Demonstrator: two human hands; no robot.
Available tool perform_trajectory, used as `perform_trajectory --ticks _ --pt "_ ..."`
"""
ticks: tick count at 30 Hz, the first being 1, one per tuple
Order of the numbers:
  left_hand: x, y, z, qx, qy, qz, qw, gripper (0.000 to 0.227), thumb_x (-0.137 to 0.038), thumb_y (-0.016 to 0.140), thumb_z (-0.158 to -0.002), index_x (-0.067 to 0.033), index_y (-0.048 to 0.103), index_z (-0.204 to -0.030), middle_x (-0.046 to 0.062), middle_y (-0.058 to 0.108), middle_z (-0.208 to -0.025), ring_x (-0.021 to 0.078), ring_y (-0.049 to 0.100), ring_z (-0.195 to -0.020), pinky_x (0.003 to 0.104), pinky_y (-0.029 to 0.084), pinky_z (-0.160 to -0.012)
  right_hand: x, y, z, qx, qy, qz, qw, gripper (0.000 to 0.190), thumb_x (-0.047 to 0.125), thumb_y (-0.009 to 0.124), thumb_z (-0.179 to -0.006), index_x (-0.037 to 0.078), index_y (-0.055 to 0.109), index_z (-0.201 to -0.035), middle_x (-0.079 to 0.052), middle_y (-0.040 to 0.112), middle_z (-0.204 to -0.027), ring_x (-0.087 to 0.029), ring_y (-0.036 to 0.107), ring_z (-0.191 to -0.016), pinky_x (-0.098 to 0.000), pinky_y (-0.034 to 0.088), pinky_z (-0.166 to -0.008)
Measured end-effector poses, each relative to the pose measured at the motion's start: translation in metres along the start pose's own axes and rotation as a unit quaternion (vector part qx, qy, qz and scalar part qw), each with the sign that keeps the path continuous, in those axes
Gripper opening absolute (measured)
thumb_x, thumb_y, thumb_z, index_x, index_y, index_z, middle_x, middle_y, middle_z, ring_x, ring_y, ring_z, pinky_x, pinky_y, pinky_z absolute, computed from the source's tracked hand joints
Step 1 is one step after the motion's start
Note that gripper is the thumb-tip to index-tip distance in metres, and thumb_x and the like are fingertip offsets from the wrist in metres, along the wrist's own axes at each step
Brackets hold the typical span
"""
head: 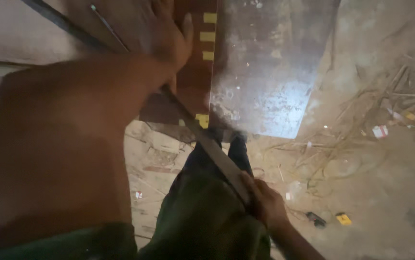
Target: The person sands a wooden frame using a hand saw, moving it back and forth along the edges. They then use a pencil to mark the wood and continue sanding.
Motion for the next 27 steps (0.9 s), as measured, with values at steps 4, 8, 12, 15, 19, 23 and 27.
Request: perform_trajectory --ticks 4,8,12,15,19,23,27 --pt "0.016 0.022 0.02 0.177 -0.261 0.139 0.939 0.068 -0.044 0.05 -0.108 -0.0172 0.022 -0.163 0.03 0.031 -0.159 0.0567 0.042 -0.135 0.067 0.048 -0.095 0.001 0.01 -0.017 0.062 0.086 -0.029 0.994 0.075 0.001 0.069 -0.075 0.02 0.053 -0.146 -0.014 0.069 -0.123 -0.034 0.072 -0.087 -0.04 0.06 -0.075" --pt "0.013 0.019 0.01 0.166 -0.187 0.086 0.964 0.074 -0.044 0.053 -0.106 -0.0096 0.014 -0.158 0.028 0.02 -0.161 0.0558 0.037 -0.135 0.064 0.052 -0.087 0.007 -0.018 0.011 0.062 0.07 -0.098 0.991 0.071 0.0 0.064 -0.08 0.019 0.056 -0.148 -0.013 0.069 -0.122 -0.029 0.074 -0.092 -0.0368 0.063 -0.077" --pt "0.014 0.028 0.004 0.122 -0.044 -0.033 0.991 0.051 -0.05 0.049 -0.12 -0.007 0.042 -0.145 0.024 0.049 -0.145 0.0439 0.055 -0.133 0.056 0.047 -0.113 -0.003 -0.026 0.017 -0.006 0.018 -0.031 0.999 0.074 0.009 0.072 -0.074 0.014 0.053 -0.146 -0.015 0.069 -0.114 -0.035 0.07 -0.089 -0.0417 0.059 -0.074" --pt "0.032 0.032 0.007 0.063 -0.113 0.069 0.989 0.074 -0.041 0.059 -0.1 0.006 0.03 -0.149 0.036 0.036 -0.15 0.0575 0.045 -0.125 0.058 0.047 -0.095 -0.015 0.006 -0.006 0.097 0.084 0.014 0.992 0.076 0.004 0.073 -0.075 0.019 0.053 -0.147 -0.016 0.069 -0.119 -0.034 0.071 -0.083 -0.0417 0.059 -0.071" --pt "0.024 0.035 -0.003 0.062 -0.02 -0.043 0.997 0.063 -0.047 0.056 -0.112 0.0025 0.04 -0.148 0.036 0.042 -0.149 0.0505 0.049 -0.13 0.056 0.044 -0.108 -0.001 0.01 -0.022 0.032 0.062 -0.026 0.997 0.074 0.018 0.082 -0.079 0.021 0.052 -0.146 -0.014 0.07 -0.111 -0.033 0.071 -0.083 -0.0411 0.06 -0.071" --pt "0.016 0.028 -0.001 0.042 -0.007 -0.033 0.999 0.062 -0.046 0.054 -0.112 0.0034 0.04 -0.148 0.034 0.045 -0.146 0.0503 0.05 -0.13 0.058 0.043 -0.107 -0.009 -0.011 0.003 0.063 0.047 -0.069 0.994 0.075 0.002 0.071 -0.079 0.023 0.055 -0.149 -0.014 0.07 -0.115 -0.03 0.074 -0.089 -0.0374 0.063 -0.076" --pt "0.042 0.048 0.038 0.198 -0.271 0.117 0.935 0.063 -0.047 0.051 -0.107 0.0029 0.041 -0.144 0.035 0.05 -0.137 0.0506 0.054 -0.121 0.057 0.047 -0.098 -0.002 -0.027 0.017 -0.005 -0.02 -0.015 1.0 0.073 0.011 0.074 -0.076 0.016 0.053 -0.146 -0.015 0.069 -0.115 -0.035 0.072 -0.088 -0.0393 0.061 -0.072"
Point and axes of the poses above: each hand's wrist, its own z-axis away from the middle knuckle, its own y-axis out of the palm, x = y × z, the point moved 7 cm from there along -z, towards the middle knuckle
